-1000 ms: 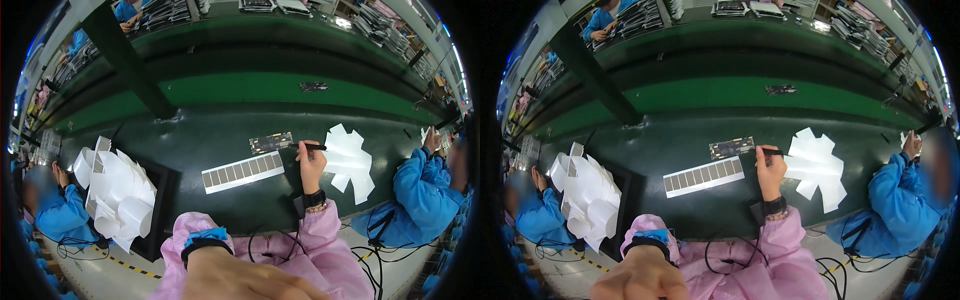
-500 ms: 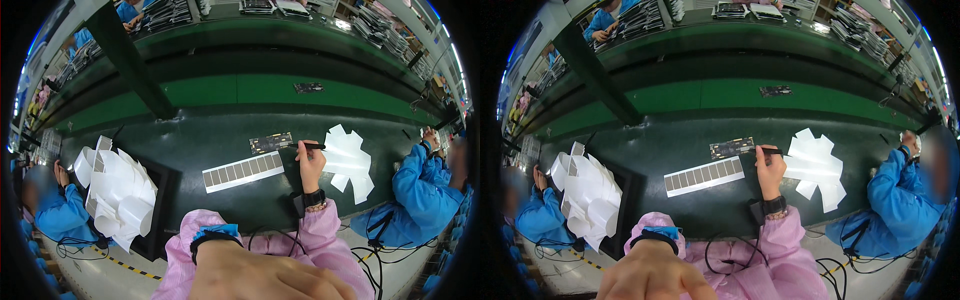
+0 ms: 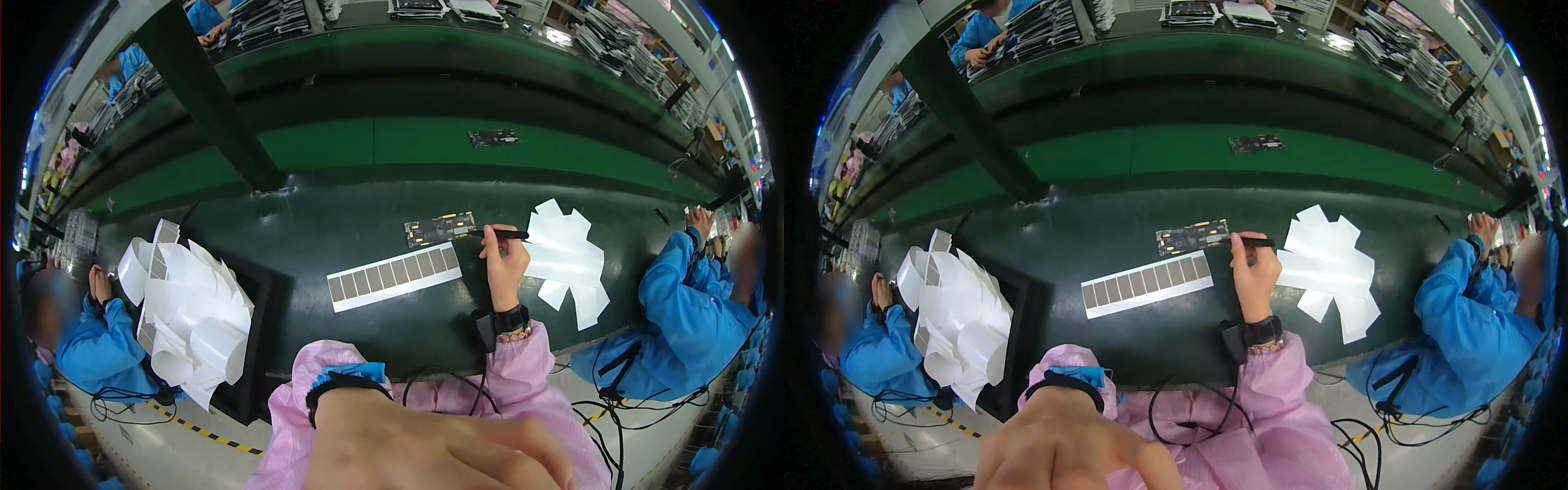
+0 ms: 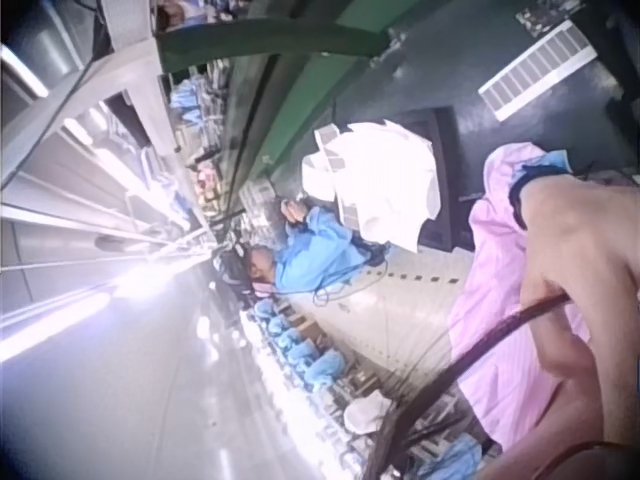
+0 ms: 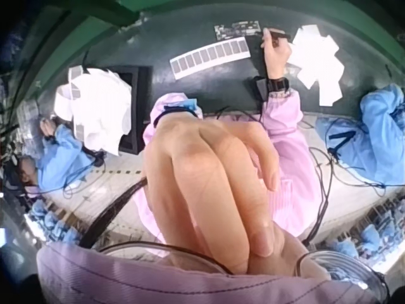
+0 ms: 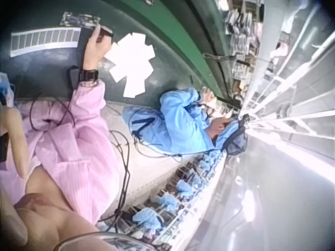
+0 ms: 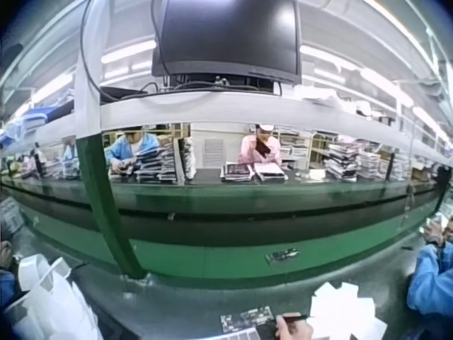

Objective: The worker attaches small labels or components to printed circuit boards at an industrial assembly line.

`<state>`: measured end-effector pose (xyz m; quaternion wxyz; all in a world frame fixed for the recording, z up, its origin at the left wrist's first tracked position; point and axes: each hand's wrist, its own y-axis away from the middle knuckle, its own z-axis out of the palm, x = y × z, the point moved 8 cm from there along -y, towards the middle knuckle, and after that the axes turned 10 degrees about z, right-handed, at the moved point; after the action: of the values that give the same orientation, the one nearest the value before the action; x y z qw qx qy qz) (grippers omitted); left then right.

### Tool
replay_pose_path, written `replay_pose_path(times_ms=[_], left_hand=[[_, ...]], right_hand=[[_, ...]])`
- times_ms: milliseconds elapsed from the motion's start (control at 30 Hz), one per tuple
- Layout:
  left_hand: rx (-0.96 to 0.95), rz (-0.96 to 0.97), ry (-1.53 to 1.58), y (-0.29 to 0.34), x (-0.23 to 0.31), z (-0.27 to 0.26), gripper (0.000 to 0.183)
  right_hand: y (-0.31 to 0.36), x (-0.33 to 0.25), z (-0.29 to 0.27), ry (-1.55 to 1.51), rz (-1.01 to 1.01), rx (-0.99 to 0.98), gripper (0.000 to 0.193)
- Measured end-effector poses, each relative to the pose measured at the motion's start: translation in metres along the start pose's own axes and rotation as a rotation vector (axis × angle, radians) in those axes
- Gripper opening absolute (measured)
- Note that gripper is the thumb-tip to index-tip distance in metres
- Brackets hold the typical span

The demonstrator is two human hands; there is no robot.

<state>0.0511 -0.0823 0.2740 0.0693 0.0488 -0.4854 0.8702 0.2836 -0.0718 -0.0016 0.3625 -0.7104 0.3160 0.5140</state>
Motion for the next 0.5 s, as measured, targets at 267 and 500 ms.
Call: replay_pose_path(times_ms=[267,500], left_hand=[[0.098,0.176,-0.038,0.009,0.004,0.002,0.021],[0.193,-0.367,-0.214,0.003,0.008,-0.003,0.025]], right_hand=[[0.000,0.002,0.001,0.003,-0.001,-0.003,0.013],[0.000,0.003,-0.004,0.002,0.004,-0.004,0.012]])
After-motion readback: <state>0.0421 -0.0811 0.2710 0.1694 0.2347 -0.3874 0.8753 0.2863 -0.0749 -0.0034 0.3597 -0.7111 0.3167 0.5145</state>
